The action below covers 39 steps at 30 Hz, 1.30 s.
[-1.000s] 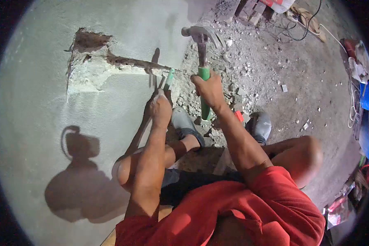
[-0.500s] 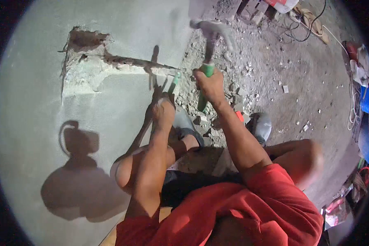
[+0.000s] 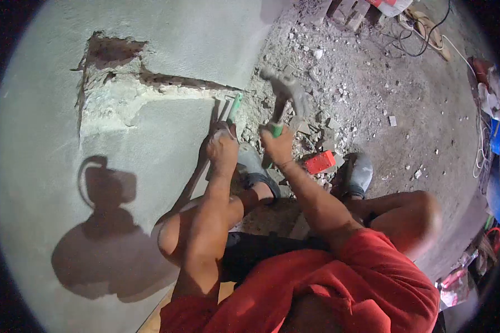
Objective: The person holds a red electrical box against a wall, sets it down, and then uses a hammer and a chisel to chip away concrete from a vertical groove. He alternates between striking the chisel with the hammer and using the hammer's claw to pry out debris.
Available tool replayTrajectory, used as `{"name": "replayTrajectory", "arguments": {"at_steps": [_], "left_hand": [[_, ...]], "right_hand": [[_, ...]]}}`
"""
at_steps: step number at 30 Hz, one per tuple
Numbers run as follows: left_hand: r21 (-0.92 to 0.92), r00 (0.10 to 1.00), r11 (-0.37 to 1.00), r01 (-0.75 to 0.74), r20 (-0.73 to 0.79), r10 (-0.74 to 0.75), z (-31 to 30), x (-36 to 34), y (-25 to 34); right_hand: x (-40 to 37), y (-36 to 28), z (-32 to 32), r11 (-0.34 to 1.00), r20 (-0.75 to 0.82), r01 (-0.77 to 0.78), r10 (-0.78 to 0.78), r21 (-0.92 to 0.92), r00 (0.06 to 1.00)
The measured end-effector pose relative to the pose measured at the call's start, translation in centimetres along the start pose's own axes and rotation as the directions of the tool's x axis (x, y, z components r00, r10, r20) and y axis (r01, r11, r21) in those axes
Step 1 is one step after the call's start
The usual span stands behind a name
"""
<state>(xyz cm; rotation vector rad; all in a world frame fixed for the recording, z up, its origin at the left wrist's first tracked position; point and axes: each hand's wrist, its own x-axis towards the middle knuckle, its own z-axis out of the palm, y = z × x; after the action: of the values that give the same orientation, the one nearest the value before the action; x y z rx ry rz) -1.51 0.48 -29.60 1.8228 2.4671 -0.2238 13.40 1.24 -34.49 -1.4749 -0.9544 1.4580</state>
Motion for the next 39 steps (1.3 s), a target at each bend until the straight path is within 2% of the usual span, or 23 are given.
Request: {"name": "replayTrajectory", "arguments": {"at_steps": [2,4,5,9,11,13,15,17,19,21,23,24,25,26,27,28,31,33,35,36,37,38,39], "left_hand": [[-0.037,0.999,0.999,0.021,-0.041,-0.022,-0.6,-0.1,0.7],[-0.067,0.999,0.998,0.017,-0.048,-0.02,-0.8,0.0,0.7],[-0.098,0.998,0.995,0.009,-0.061,-0.015,-1.0,0.2,0.7],[-0.148,0.995,0.984,0.098,0.03,-0.095,0.1,0.3,0.0],[-0.08,0.952,0.974,-0.213,-0.242,0.188,3.4,0.2,-2.3],[0.055,0.949,0.974,-0.218,-0.221,0.225,3.4,-0.2,-2.0],[-0.25,0.989,0.958,0.142,0.079,-0.126,-0.5,0.6,0.7],[-0.278,0.991,0.952,0.13,0.021,-0.129,-0.4,2.0,1.0],[-0.328,0.995,0.939,0.101,0.018,-0.101,-0.2,0.8,0.5],[-0.344,0.988,0.926,0.155,0.033,-0.153,-0.3,0.8,0.8],[-0.308,0.993,0.945,0.111,-0.013,-0.121,-1.4,0.7,1.2],[-0.199,0.998,0.979,0.046,-0.028,-0.052,0.4,0.5,0.0],[-0.194,0.998,0.98,0.048,-0.034,-0.056,0.5,0.8,-0.1],[-0.271,0.995,0.958,0.095,-0.001,-0.099,0.5,1.1,0.1],[-0.344,0.991,0.929,0.135,0.033,-0.132,0.5,1.4,0.3],[-0.347,0.991,0.929,0.127,0.001,-0.135,0.6,1.5,0.3],[-0.4,0.984,0.9,0.176,0.05,-0.171,0.4,1.4,0.2],[-0.394,0.989,0.912,0.116,-0.038,-0.142,1.0,1.2,-0.4],[-0.026,0.994,0.993,-0.113,-0.017,0.112,0.9,1.7,-1.5],[0.098,0.981,0.976,-0.195,0.005,0.195,0.9,1.8,-1.7],[-0.134,1.0,0.991,-0.004,-0.002,0.004,1.1,1.3,-0.8],[-0.357,0.983,0.917,0.178,0.029,-0.179,0.7,1.2,0.2],[-0.36,0.985,0.918,0.165,0.019,-0.17,0.5,1.2,0.4]], "right_hand": [[-0.5,4.6,1.5,0.995,-0.046,0.066,-0.07,-0.08,0.996],[0.4,7.7,1.9,0.972,0.088,-0.097,0.118,-0.213,0.989],[0.9,6.5,1.8,0.955,0.126,-0.144,0.181,-0.259,0.975],[0.6,0.1,0.1,0.989,0.099,-0.017,0.031,-0.147,0.995],[0.6,1.6,0.8,0.997,-0.001,0.063,-0.063,-0.037,0.998],[0.2,0.4,1.2,0.987,-0.079,0.125,-0.118,0.096,0.99],[1.0,3.0,0.6,0.937,0.176,0.059,0.003,-0.344,0.984],[3.5,1.5,-0.2,0.932,0.149,0.055,-0.001,-0.358,0.989],[3.1,-3.8,-1.5,0.971,0.108,-0.062,0.089,-0.23,0.99],[2.0,-6.9,-2.3,0.993,0.124,-0.017,0.032,-0.12,0.992],[0.8,-8.0,-1.6,0.986,0.094,0.063,-0.079,0.156,0.992],[1.3,-2.8,0.4,0.966,-0.081,0.103,-0.086,0.236,0.993],[2.0,0.5,0.8,0.965,-0.077,0.105,-0.088,0.242,0.993],[2.7,3.2,0.4,0.994,0.091,0.043,-0.034,-0.099,0.995],[3.2,4.4,0.0,0.902,0.223,0.033,0.071,-0.431,0.972],[3.5,0.3,-1.0,0.857,0.22,0.008,0.124,-0.515,0.968],[4.6,-4.6,-1.5,0.901,0.188,0.117,-0.04,-0.419,0.981],[2.9,-8.2,-1.3,0.952,0.152,0.093,-0.049,-0.293,0.987],[1.1,-11.1,-1.1,0.976,0.003,0.212,-0.213,0.04,0.977],[0.3,-10.9,-1.1,0.984,0.052,0.173,-0.175,0.045,0.983],[0.9,-8.5,-1.3,0.984,0.053,0.174,-0.177,0.047,0.983],[2.5,-4.4,-1.8,0.954,0.218,0.088,-0.025,-0.285,0.976],[4.0,-1.8,-2.3,0.804,0.31,0.052,0.169,-0.593,0.935]]}}
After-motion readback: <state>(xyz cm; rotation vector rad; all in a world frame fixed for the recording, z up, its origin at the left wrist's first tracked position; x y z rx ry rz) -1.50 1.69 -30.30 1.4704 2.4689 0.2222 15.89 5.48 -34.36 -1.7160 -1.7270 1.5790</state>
